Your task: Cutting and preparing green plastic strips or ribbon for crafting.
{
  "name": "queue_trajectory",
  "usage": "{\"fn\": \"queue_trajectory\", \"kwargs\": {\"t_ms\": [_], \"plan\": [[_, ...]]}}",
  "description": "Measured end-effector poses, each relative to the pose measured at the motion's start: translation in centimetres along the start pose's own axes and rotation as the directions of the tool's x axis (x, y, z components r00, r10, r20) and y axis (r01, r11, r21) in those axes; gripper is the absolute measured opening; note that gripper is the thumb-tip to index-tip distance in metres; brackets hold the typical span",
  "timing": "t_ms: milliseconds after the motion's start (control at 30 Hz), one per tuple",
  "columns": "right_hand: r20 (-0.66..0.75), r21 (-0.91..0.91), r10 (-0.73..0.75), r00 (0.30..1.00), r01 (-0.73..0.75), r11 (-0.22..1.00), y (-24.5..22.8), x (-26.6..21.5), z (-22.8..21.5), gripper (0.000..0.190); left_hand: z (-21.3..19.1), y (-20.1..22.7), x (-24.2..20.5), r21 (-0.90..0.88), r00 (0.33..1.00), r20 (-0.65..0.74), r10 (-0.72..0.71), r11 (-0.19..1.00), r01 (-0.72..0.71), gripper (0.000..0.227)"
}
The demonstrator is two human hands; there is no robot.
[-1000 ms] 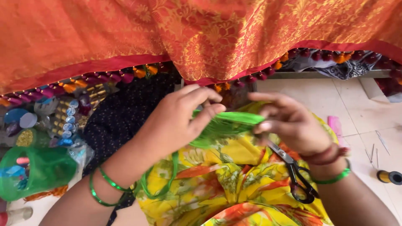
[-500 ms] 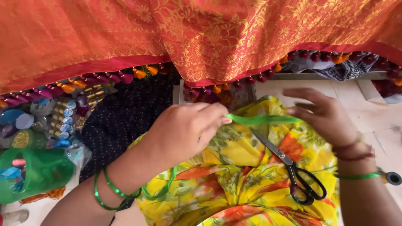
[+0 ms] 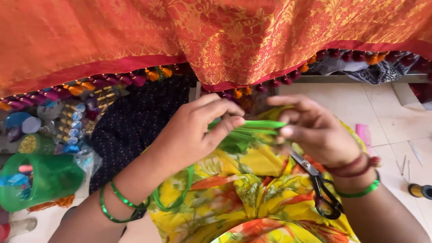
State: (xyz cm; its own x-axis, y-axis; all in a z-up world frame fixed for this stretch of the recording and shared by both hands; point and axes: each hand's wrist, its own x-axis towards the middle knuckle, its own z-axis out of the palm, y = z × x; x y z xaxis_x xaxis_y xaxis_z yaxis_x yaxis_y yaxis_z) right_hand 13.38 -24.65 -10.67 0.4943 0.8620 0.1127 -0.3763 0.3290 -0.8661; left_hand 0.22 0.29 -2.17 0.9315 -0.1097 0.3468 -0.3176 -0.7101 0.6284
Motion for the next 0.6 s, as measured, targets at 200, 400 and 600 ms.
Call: {"fn": "queue_trajectory", "kwargs": {"t_ms": [200, 400, 600], "plan": [[-0.129, 0.158, 0.039, 0.991, -0.018, 0.987, -0.1, -6.6, -10.3, 0.03, -0.5, -2.1, -0.7, -0.092, 0.987, 0.152, -0.052, 0.993, 0.067, 0.014], [-0.331, -0.159, 0.056, 0.942, -0.114, 0.981, 1.5, -7.7, -15.0, 0.022, 0.1, -2.6, -1.4, -0.086, 0.992, 0.125, 0.02, 0.996, -0.01, 0.012], [-0.237, -0.826, -0.164, 0.958, -0.111, 0.552, 1.1, -1.1, -3.6, 0.04, 3.4, -1.2, -0.5, 0.0, 0.995, 0.078, -0.06, 0.998, 0.06, 0.012]]}}
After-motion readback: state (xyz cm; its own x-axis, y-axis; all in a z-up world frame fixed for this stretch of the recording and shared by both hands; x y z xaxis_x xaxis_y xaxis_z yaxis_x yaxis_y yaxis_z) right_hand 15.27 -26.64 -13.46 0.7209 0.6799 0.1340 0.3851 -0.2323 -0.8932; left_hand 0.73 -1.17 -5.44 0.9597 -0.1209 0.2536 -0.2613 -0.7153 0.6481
